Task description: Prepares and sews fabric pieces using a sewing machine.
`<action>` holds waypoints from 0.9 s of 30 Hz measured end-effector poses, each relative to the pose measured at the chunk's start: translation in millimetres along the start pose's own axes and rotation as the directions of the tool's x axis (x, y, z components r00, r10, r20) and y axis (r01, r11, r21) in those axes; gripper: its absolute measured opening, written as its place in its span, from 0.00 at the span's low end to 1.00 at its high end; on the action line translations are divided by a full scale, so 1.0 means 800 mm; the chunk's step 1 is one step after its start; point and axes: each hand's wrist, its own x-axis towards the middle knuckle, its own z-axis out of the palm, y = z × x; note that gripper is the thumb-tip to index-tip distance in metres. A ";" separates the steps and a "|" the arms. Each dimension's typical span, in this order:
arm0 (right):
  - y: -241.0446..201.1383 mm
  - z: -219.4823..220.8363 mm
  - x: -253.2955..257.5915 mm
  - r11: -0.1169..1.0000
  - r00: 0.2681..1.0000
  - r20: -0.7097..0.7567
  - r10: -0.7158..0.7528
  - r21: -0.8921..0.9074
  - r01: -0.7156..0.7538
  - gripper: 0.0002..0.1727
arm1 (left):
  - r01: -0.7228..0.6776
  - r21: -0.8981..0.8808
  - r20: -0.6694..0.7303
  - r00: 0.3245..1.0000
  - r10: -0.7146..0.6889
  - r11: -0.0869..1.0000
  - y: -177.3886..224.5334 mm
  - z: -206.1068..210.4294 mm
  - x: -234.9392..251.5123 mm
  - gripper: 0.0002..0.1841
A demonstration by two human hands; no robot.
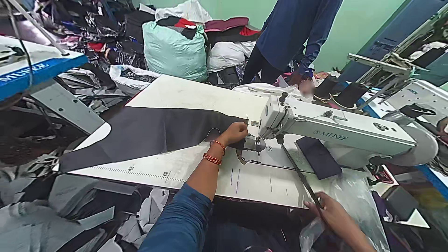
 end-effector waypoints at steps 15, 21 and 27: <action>-0.084 -0.003 0.090 0.957 0.975 -0.158 -0.157 -0.269 0.110 0.24 | 0.402 0.394 -0.149 0.915 -0.374 0.827 0.072 0.089 -0.112 0.16; -0.156 0.056 0.145 0.884 0.875 -0.133 -0.466 -0.018 0.468 0.18 | 0.333 0.398 -0.171 0.942 -0.288 0.855 0.063 0.105 -0.125 0.16; -0.193 0.100 0.200 0.929 0.922 -0.189 -0.337 0.092 0.358 0.21 | 0.306 0.304 -0.196 0.947 -0.255 0.902 0.051 0.102 -0.127 0.18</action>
